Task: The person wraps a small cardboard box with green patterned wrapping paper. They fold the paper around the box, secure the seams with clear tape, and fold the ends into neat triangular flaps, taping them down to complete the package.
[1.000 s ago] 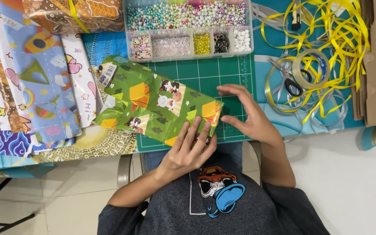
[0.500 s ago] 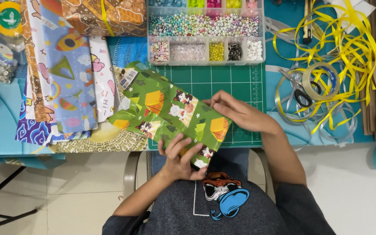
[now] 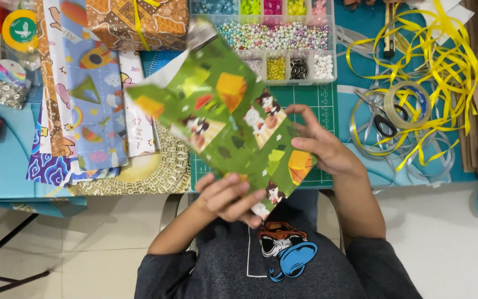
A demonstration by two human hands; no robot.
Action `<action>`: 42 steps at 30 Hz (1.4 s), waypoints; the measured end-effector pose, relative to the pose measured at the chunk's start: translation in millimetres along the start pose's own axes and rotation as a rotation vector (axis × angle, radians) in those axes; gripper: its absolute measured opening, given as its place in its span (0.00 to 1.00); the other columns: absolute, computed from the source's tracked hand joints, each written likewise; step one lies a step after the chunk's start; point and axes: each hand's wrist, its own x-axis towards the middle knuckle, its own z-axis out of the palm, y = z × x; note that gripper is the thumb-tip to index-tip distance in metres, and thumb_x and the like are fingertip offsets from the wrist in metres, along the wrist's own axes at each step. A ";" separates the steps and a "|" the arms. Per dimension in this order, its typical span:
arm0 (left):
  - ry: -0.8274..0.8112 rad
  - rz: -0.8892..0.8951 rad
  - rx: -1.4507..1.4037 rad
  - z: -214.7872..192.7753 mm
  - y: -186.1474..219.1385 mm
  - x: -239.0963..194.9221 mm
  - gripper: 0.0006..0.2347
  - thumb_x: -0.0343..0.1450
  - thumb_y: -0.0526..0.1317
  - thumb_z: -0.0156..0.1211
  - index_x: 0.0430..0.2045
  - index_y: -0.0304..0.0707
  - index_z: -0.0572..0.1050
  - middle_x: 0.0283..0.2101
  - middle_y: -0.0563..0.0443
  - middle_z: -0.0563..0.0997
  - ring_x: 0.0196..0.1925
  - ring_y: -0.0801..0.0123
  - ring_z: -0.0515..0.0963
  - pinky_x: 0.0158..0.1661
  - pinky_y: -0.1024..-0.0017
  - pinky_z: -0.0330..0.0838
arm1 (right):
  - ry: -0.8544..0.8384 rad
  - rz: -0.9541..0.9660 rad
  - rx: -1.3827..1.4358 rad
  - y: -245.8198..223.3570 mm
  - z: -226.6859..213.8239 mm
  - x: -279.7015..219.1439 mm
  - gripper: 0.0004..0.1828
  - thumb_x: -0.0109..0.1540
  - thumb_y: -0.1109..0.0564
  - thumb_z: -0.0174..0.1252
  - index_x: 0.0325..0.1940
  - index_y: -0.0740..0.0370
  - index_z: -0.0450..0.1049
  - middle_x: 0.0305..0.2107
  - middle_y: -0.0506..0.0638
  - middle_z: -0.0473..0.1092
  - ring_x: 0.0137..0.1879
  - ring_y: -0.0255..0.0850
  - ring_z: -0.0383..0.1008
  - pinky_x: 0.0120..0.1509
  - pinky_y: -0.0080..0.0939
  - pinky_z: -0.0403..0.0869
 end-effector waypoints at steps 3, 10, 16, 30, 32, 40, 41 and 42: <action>-0.110 -0.227 -0.080 9.8 -16.4 28.8 0.23 0.71 0.65 0.51 0.47 0.52 0.76 0.53 0.49 0.68 0.63 0.47 0.67 0.66 0.35 0.60 | 0.168 -0.091 0.157 16.5 -28.4 -3.2 0.38 0.58 0.54 0.60 0.69 0.55 0.50 0.55 0.69 0.62 0.55 0.63 0.74 0.53 0.63 0.80; -0.257 -0.941 -0.831 22.3 18.6 78.7 0.46 0.71 0.61 0.63 0.72 0.45 0.34 0.74 0.39 0.40 0.79 0.40 0.35 0.67 0.30 0.56 | 0.619 -0.399 0.209 48.2 42.5 -16.6 0.41 0.60 0.56 0.63 0.72 0.47 0.49 0.62 0.56 0.63 0.64 0.50 0.70 0.64 0.54 0.77; -0.234 -1.237 -0.832 12.9 -3.1 76.9 0.42 0.70 0.39 0.65 0.72 0.40 0.36 0.73 0.36 0.38 0.77 0.35 0.40 0.72 0.35 0.45 | 0.367 -0.399 0.063 85.4 50.5 -40.5 0.63 0.52 0.72 0.66 0.77 0.46 0.31 0.70 0.55 0.50 0.72 0.55 0.61 0.72 0.66 0.66; -0.787 -1.243 -0.501 -43.3 -46.8 129.2 0.33 0.73 0.42 0.57 0.70 0.26 0.50 0.67 0.14 0.55 0.69 0.12 0.54 0.59 0.21 0.51 | 0.790 -0.462 -0.853 23.3 8.3 -72.8 0.27 0.69 0.56 0.56 0.64 0.67 0.51 0.56 0.62 0.55 0.60 0.56 0.62 0.61 0.62 0.71; -0.857 -0.996 -0.065 -48.7 -41.3 133.2 0.27 0.76 0.47 0.54 0.68 0.33 0.56 0.70 0.25 0.56 0.74 0.25 0.52 0.65 0.26 0.45 | 0.799 -0.393 -0.824 12.4 18.0 -71.0 0.26 0.69 0.55 0.55 0.65 0.64 0.52 0.59 0.61 0.56 0.61 0.52 0.64 0.64 0.53 0.71; -1.150 -0.384 0.178 1.2 -13.5 141.2 0.31 0.80 0.60 0.36 0.75 0.41 0.50 0.79 0.45 0.48 0.82 0.54 0.41 0.77 0.47 0.31 | 0.821 -0.198 -0.755 -4.7 39.9 -65.4 0.22 0.73 0.49 0.47 0.68 0.60 0.54 0.29 0.48 0.63 0.35 0.35 0.60 0.46 0.35 0.62; -1.133 -0.296 0.075 11.7 -12.2 140.2 0.33 0.79 0.62 0.39 0.74 0.37 0.53 0.78 0.43 0.51 0.81 0.53 0.46 0.77 0.49 0.37 | 0.841 -0.192 -0.791 -8.6 46.8 -62.1 0.22 0.72 0.52 0.51 0.66 0.60 0.54 0.25 0.49 0.62 0.32 0.34 0.59 0.41 0.34 0.60; -1.113 -0.209 -0.027 22.4 -10.9 139.3 0.36 0.78 0.64 0.42 0.73 0.33 0.55 0.77 0.41 0.55 0.80 0.51 0.51 0.77 0.52 0.44 | 0.861 -0.186 -0.827 -12.5 53.4 -58.7 0.22 0.71 0.56 0.54 0.65 0.59 0.54 0.21 0.49 0.62 0.29 0.34 0.59 0.37 0.34 0.59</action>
